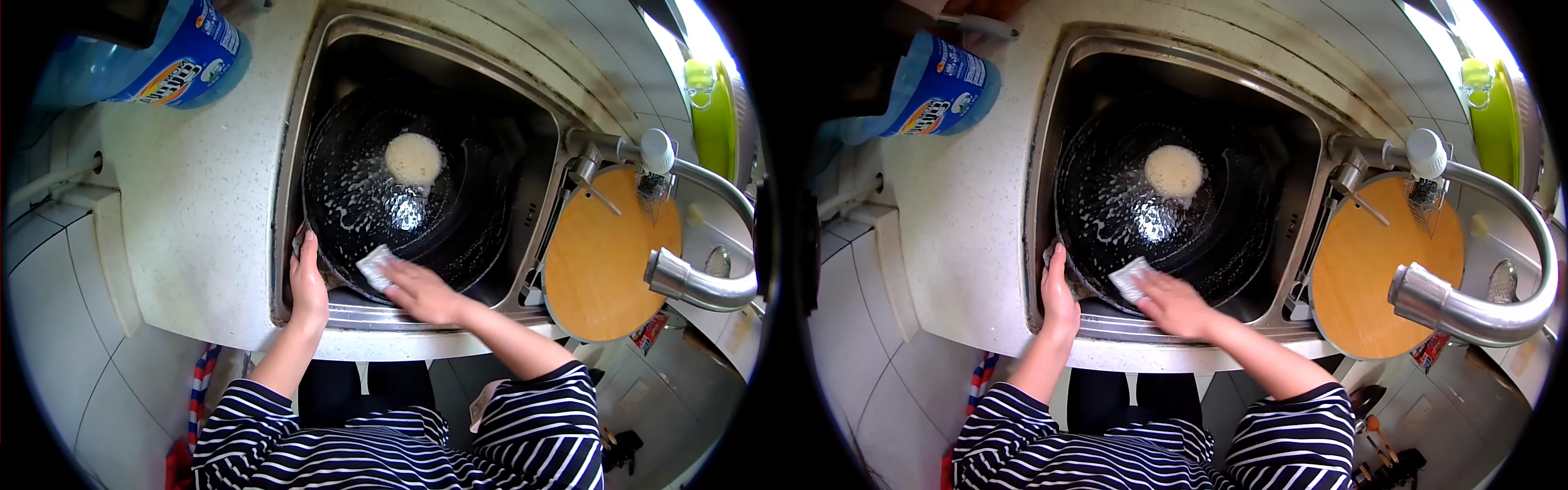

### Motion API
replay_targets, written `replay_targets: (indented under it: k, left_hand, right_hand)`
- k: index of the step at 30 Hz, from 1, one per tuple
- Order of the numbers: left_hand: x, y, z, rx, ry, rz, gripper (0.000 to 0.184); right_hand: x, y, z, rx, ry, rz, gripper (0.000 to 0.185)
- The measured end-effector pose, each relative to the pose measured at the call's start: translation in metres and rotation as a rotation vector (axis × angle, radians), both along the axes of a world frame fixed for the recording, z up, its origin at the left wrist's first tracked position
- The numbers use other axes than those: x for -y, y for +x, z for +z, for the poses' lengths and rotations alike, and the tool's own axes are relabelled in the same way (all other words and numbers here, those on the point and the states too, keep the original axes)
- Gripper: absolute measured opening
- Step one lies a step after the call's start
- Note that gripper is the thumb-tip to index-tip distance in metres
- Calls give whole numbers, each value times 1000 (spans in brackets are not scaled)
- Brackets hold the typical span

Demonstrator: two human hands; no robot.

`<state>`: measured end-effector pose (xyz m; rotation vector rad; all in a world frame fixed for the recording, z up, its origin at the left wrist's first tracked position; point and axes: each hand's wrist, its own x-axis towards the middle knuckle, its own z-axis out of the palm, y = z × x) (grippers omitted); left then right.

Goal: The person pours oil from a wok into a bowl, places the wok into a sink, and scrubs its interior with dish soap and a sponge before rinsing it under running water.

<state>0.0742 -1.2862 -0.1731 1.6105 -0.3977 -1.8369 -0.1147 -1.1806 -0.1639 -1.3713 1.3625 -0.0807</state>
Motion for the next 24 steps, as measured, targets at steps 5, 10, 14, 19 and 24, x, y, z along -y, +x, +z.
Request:
replay_targets:
  k: [5,10,14,19,24]
  left_hand:
    - [1,1,3,-8,-3,-28,54]
    - [1,4,0,5,18,-56,63]
    - [3,-3,12,44,67,14,82]
    - [-3,8,-3,-30,35,-28,86]
    - [5,-8,22,112,56,-38,90]
  right_hand:
    - [-5,-17,20,-188,14,87,46]
    - [-18,-60,38,-601,-7,248,40]
    - [-5,-11,22,-12,-45,94,48]
    - [69,58,-31,432,-211,-262,55]
    - [131,52,-111,-88,-542,-438,66]
